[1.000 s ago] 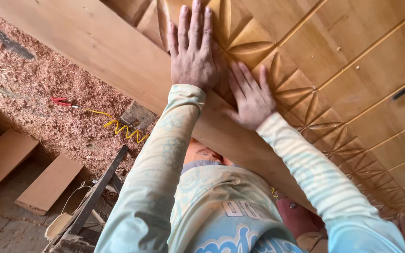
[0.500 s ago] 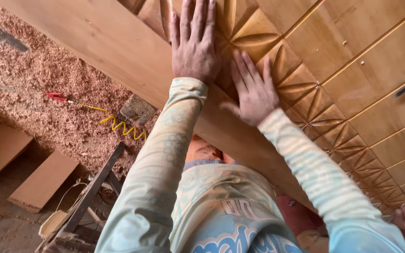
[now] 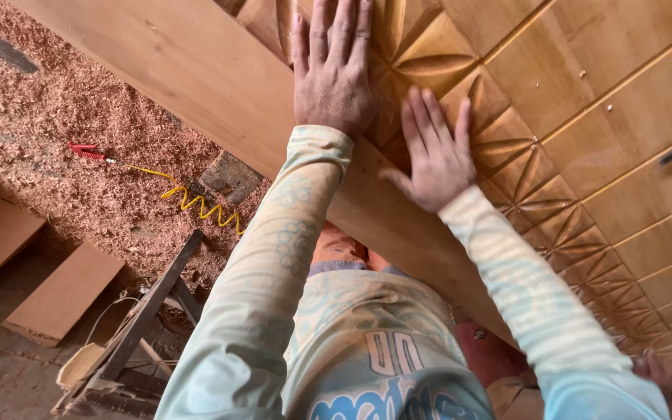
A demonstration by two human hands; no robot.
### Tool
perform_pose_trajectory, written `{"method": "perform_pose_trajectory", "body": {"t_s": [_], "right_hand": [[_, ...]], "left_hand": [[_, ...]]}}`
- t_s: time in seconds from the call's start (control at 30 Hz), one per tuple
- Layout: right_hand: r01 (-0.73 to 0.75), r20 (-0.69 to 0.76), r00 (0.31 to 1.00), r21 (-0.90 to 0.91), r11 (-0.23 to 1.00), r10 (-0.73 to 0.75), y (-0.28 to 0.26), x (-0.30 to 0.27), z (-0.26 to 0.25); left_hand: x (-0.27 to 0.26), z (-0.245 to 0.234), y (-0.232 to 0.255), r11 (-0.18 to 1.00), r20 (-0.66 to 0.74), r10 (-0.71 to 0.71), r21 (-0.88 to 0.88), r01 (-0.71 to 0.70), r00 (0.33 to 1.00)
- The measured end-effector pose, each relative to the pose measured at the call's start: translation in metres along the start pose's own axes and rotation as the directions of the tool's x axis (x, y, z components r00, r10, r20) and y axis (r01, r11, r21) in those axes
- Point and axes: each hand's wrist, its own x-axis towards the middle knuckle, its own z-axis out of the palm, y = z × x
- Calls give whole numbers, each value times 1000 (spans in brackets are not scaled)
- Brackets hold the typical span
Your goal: The person carves a geometric star pattern into a wooden panel using a small hand tool. They repeatedly scrape and refine the carved lines and surfaces, occasionally pausing to wipe away wood shavings with their hand.
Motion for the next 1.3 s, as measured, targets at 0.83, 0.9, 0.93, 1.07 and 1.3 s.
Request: {"method": "perform_pose_trajectory", "body": {"t_s": [0.83, 0.9, 0.93, 1.07, 1.3], "right_hand": [[-11, 9, 1000, 14, 1000, 11, 10, 2, 3], [-29, 16, 999, 47, 998, 29, 7, -15, -5], [-40, 17, 999, 63, 997, 39, 6, -19, -7], [-23, 11, 1000, 35, 999, 23, 4, -10, -2], [5, -233, 973, 46, 999, 6, 13, -12, -9]], "left_hand": [[3, -3, 6, 1000, 37, -9, 16, 9, 999], [2, -9, 7, 1000, 39, -4, 7, 4, 999], [4, -10, 6, 1000, 38, 1, 4, -1, 999], [1, -4, 6, 999, 32, 8, 40, -9, 999], [5, 5, 1, 1000, 39, 26, 5, -26, 999]]}}
